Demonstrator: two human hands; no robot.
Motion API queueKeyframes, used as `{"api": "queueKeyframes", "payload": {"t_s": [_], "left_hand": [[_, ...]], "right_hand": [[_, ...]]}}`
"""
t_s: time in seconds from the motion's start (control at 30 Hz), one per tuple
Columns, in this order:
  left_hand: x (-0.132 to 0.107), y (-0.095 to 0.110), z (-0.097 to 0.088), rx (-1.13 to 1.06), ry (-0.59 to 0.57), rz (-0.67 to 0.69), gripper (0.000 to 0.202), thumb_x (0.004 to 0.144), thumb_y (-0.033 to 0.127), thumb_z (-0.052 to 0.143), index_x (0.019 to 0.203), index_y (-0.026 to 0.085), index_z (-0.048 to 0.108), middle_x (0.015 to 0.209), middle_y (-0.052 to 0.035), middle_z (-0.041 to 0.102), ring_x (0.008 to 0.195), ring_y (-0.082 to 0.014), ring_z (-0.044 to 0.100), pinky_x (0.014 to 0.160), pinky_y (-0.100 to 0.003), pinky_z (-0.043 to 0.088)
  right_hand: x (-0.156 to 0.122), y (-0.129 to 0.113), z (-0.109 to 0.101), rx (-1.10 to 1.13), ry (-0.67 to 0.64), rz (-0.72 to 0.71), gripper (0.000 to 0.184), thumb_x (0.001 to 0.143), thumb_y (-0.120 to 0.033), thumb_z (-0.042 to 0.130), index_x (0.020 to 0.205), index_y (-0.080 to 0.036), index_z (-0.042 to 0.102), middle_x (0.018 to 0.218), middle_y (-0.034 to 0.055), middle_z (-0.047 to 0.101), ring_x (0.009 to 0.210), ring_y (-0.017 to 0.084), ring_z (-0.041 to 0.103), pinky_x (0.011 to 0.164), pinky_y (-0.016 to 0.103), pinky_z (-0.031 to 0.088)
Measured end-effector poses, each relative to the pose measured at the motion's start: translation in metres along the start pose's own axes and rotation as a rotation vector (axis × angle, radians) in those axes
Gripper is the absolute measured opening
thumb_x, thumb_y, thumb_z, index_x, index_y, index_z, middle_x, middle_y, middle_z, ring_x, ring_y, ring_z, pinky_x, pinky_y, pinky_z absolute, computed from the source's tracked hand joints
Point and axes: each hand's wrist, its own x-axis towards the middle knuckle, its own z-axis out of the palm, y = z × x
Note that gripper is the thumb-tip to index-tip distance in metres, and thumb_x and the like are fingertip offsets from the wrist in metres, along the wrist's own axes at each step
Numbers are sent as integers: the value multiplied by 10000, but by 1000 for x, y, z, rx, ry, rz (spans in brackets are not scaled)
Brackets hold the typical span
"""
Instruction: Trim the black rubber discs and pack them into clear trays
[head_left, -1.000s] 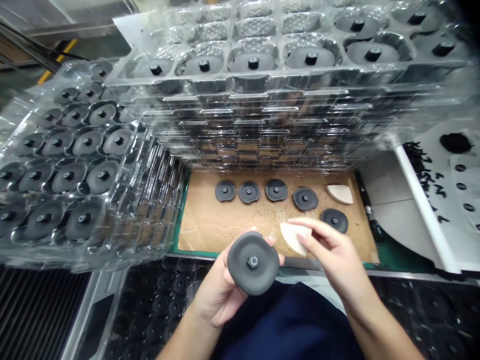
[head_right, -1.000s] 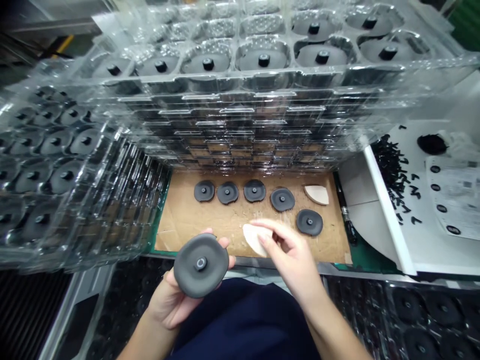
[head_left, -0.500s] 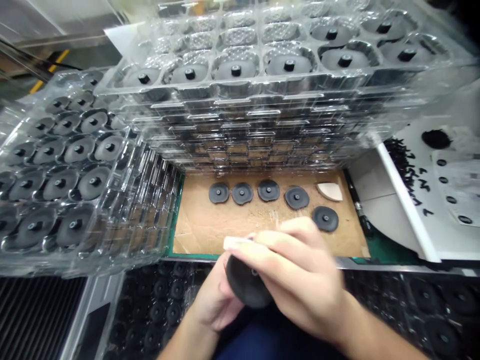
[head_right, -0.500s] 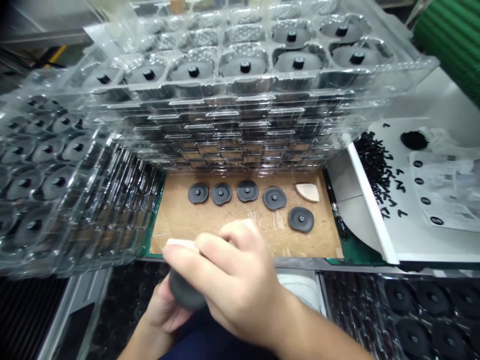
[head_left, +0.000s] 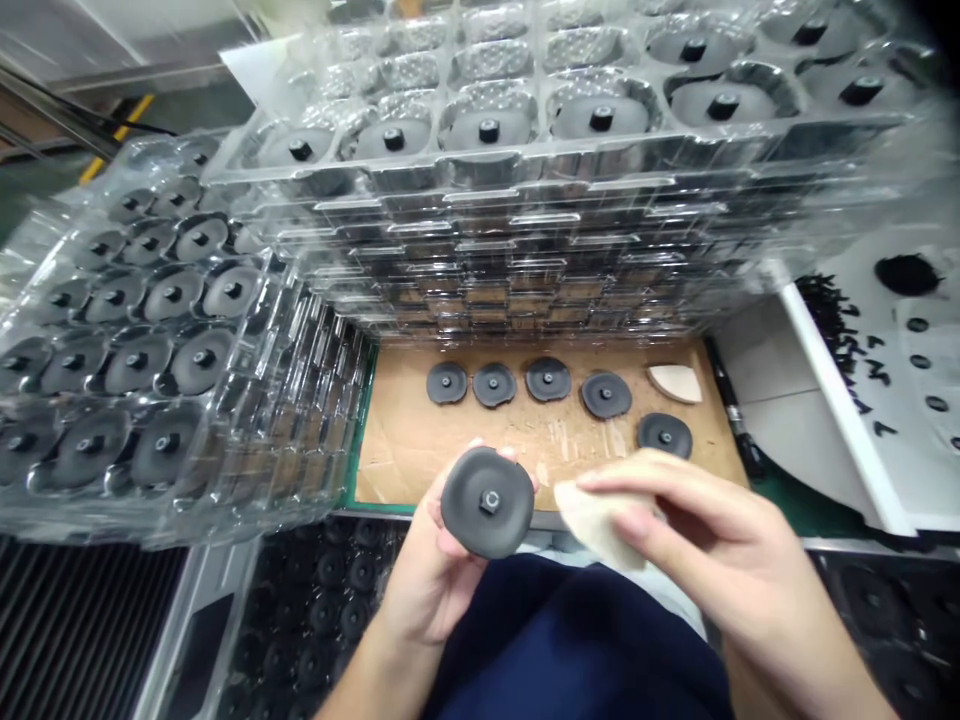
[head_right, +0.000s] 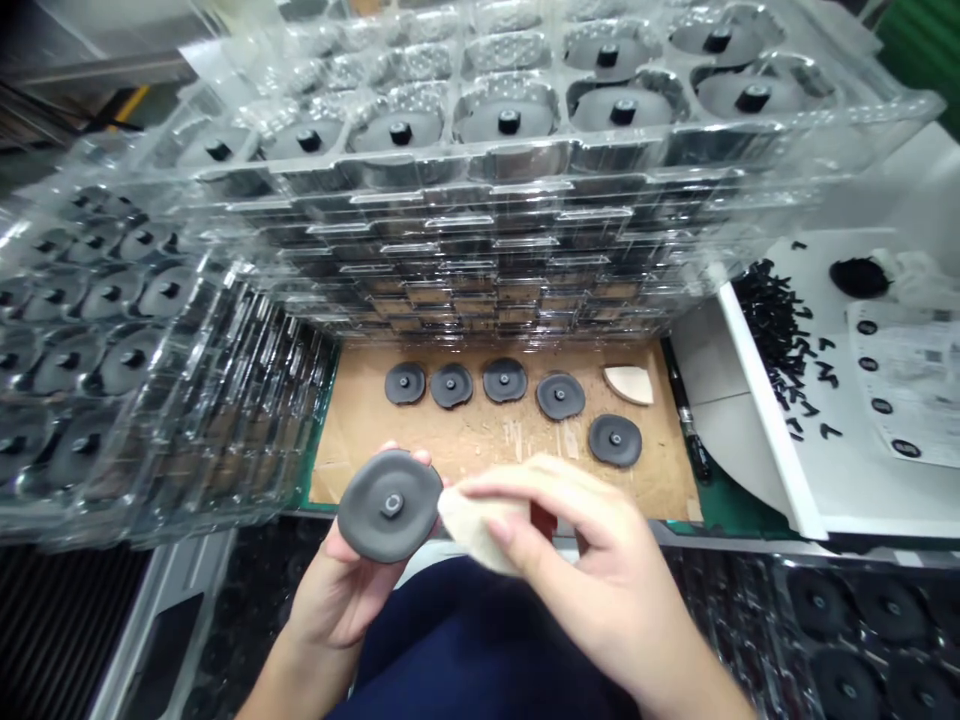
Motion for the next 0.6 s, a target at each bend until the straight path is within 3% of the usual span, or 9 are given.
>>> {"api": "queueKeyframes", "payload": {"t_s": [0.07,0.1,0.13,0.23,0.27,0.3,0.43,0.6], "left_hand": [[1,-2,-1,21,12,21,576,512,321,849,1058,261,674,1082,-28,700,970,-183,646,856,-233,501],[2,-2,-2,32,24,32,593,496,311,857,1057,256,675,1077,-29,703,969,-175,644,849,-214,499],[2,-2,-4,40,42,36,603,486,308,861,1058,256,675,1081,-29,702,970,-173,644,838,-201,500],[4,1,-11,29,82,17,585,495,343,850,1049,278,675,1119,-21,687,979,-194,650,809,-209,520],[5,2,-13,17,83,9,568,506,365,839,1045,285,677,1120,-18,686,963,-197,657,811,-221,524],[5,3,-15,7,86,1,555,525,384,825,1050,289,675,1121,-18,684,948,-195,662,827,-235,523],[7,4,-16,-10,94,-46,665,584,434,775,1206,309,577,1158,-38,659,973,-206,649,914,-303,491],[5,2,-15,-55,81,-95,623,628,416,754,1213,309,567,1171,-19,652,1034,-207,628,938,-282,470]], "right_hand": [[6,-2,6,-99,95,-130,229,866,-172,565,1043,-289,650,916,-20,683,809,121,608,686,215,454],[8,-4,7,-131,70,-160,232,869,-159,550,1052,-260,651,889,-4,680,790,125,602,703,231,451],[8,-6,8,-138,-8,-153,219,874,-158,534,1032,-238,663,847,4,677,759,126,598,701,240,450],[3,0,4,58,-414,22,177,885,-248,529,905,-233,704,752,-9,673,664,113,603,618,216,459],[1,7,2,130,-502,80,180,880,-294,540,878,-238,711,761,-10,684,668,116,618,612,210,470],[-2,17,1,151,-508,122,191,871,-333,548,864,-239,714,783,-7,698,692,126,638,629,212,486],[-6,74,11,-131,-137,223,254,885,-350,493,944,-213,699,936,51,711,870,194,663,763,293,524],[-9,128,35,-382,129,187,321,891,-339,442,1076,-183,653,1073,130,584,1052,276,547,925,475,429]]}}
